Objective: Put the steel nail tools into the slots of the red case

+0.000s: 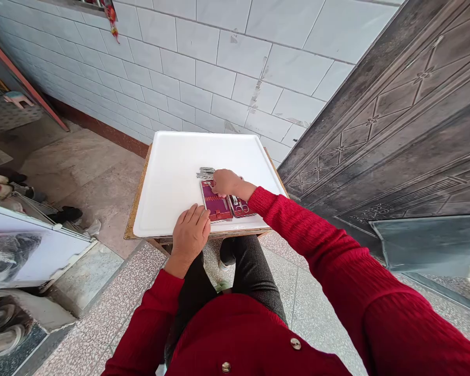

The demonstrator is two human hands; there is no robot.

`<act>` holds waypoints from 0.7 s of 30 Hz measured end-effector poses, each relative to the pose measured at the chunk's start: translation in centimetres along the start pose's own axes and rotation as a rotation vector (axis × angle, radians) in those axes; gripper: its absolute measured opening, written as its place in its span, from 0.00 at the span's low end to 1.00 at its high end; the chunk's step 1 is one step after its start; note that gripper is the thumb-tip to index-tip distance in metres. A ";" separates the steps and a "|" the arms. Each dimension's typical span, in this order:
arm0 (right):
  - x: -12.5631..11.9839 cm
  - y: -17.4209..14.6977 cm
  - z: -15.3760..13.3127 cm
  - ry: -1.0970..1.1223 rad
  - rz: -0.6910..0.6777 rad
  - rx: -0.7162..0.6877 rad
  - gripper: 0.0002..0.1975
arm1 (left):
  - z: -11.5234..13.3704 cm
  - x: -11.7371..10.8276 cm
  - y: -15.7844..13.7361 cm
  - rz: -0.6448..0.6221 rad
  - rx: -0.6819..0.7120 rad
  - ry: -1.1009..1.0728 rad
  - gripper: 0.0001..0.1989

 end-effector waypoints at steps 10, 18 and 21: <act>-0.6 2.0 2.0 0.528 -0.063 0.030 0.10 | 0.1 0.0 0.0 -0.009 0.005 0.018 0.14; -3.4 3.8 -1.3 -0.053 0.276 -0.162 0.12 | 0.0 0.0 -0.1 -0.007 -0.018 -0.006 0.14; -2.9 4.1 -1.8 -0.163 0.255 -0.155 0.14 | -0.1 0.1 -0.1 -0.019 -0.039 -0.032 0.15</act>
Point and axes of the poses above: each hand's wrist, its own y-axis towards the middle knuckle, its own x-axis out of the palm, z = x × y, the point moved 4 cm from there along y, towards the middle knuckle, and after that the axes turned 14 degrees about x, right-handed, at the moved point
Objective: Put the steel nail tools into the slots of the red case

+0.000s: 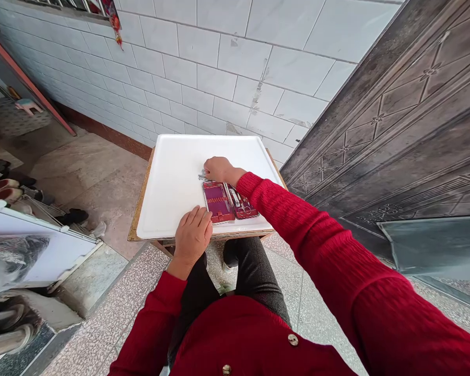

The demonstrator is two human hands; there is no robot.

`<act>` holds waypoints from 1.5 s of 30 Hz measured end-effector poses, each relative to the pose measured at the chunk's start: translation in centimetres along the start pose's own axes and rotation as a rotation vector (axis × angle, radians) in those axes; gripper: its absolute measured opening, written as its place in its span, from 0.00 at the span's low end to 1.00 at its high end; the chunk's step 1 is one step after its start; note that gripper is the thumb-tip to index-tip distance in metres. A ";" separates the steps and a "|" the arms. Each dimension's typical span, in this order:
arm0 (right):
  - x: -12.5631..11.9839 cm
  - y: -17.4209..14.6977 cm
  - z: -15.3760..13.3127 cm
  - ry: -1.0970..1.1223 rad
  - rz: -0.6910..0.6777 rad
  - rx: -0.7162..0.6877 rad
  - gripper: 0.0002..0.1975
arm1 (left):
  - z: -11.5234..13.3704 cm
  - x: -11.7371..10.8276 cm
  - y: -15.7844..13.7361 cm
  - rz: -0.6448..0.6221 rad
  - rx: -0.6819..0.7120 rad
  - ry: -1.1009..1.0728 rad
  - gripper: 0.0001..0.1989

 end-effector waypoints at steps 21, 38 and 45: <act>3.5 -8.9 2.6 0.369 -0.213 0.217 0.12 | -0.1 0.0 0.0 -0.008 0.019 -0.016 0.15; 3.1 -7.9 1.9 0.077 -0.065 0.276 0.15 | -0.2 0.0 0.0 -0.010 0.006 -0.035 0.16; 2.9 -7.2 2.2 0.171 -0.177 0.327 0.12 | -0.3 0.4 -0.2 -0.004 -0.013 -0.048 0.16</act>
Point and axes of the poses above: each hand's wrist, its own y-axis towards the middle knuckle, its own x-axis out of the palm, z = x × y, the point moved 4 cm from there along y, towards the middle knuckle, and after that the axes turned 14 degrees about x, right-handed, at the moved point
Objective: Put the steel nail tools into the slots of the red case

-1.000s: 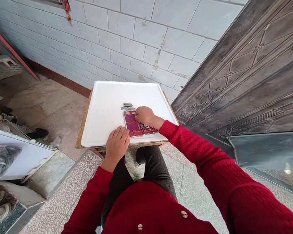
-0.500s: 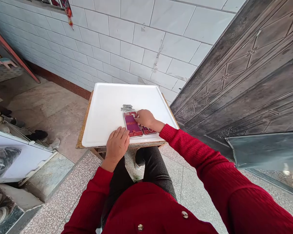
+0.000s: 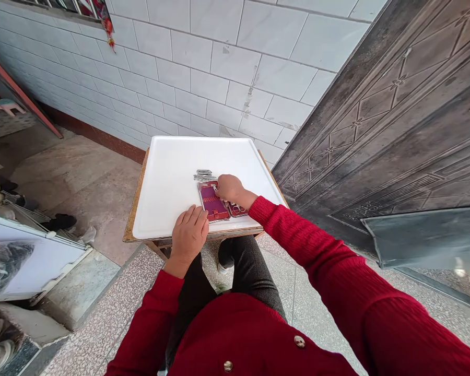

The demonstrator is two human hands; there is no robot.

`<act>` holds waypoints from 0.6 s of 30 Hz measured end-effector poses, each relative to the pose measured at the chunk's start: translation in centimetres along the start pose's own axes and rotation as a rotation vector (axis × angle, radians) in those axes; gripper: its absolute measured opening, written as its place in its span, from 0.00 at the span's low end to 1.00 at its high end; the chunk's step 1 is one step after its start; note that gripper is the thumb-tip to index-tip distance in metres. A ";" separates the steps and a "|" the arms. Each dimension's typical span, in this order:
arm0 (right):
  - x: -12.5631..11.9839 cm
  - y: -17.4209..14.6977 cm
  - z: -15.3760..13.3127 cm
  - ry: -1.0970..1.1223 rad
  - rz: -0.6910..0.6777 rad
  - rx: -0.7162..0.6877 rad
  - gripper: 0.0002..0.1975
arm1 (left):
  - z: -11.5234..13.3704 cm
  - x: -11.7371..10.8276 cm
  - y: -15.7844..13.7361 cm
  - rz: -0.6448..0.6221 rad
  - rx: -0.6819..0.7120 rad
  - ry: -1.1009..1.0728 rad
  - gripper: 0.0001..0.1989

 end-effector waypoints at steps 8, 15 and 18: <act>0.0 -0.2 -1.2 -0.088 0.134 0.001 0.16 | 0.1 -0.2 0.1 0.021 0.025 0.025 0.15; -0.1 0.4 -1.3 -0.021 0.068 0.036 0.16 | 0.2 -0.2 0.1 0.024 0.014 0.020 0.14; -0.1 0.4 -0.9 0.044 0.046 0.059 0.14 | 0.2 -0.1 0.1 0.026 0.013 0.019 0.14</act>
Point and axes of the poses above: each hand's wrist, its own y-axis towards the middle knuckle, its own x-axis out of the palm, z = x × y, the point moved 4 cm from there along y, towards the middle knuckle, and after that the axes turned 14 degrees about x, right-handed, at the moved point
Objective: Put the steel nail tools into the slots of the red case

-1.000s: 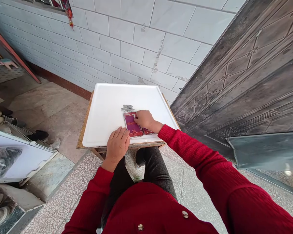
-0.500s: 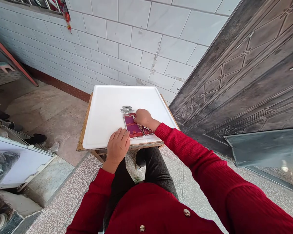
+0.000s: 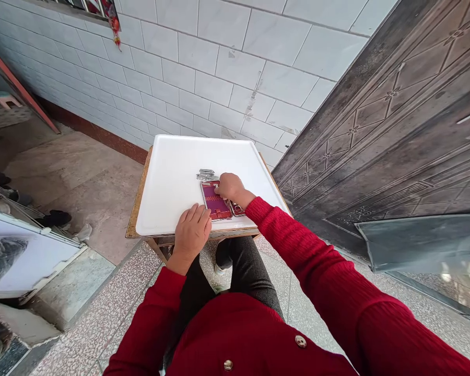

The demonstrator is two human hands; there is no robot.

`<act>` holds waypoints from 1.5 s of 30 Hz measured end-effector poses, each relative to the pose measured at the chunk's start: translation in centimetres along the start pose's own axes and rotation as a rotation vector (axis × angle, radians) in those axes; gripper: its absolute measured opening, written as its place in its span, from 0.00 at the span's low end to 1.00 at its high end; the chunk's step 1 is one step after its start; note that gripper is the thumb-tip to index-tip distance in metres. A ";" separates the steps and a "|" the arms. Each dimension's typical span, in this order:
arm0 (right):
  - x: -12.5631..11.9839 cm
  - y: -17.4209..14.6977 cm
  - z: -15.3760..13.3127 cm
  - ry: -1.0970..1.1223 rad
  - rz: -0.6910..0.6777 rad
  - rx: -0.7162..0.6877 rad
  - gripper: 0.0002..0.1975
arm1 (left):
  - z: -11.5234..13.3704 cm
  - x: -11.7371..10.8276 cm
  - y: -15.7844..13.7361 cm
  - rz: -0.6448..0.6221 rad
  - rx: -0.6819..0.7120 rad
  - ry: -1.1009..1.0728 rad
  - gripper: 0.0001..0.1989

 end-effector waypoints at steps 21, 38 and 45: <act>-1.8 5.8 -5.7 -0.233 0.137 -0.372 0.13 | 0.2 -0.3 -0.2 -0.008 0.020 0.046 0.14; -0.5 8.6 8.3 0.691 0.254 -0.193 0.07 | -0.3 -0.3 0.1 -0.021 0.030 0.042 0.16; 3.0 10.4 13.5 1.056 0.269 -0.129 0.08 | -0.5 -1.1 0.4 -0.089 0.019 0.054 0.15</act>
Point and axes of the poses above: each hand's wrist, its own y-axis towards the middle knuckle, its own x-axis out of the palm, z = x × y, the point moved 4 cm from there along y, towards the middle knuckle, and after that the axes turned 14 degrees about x, right-handed, at the moved point
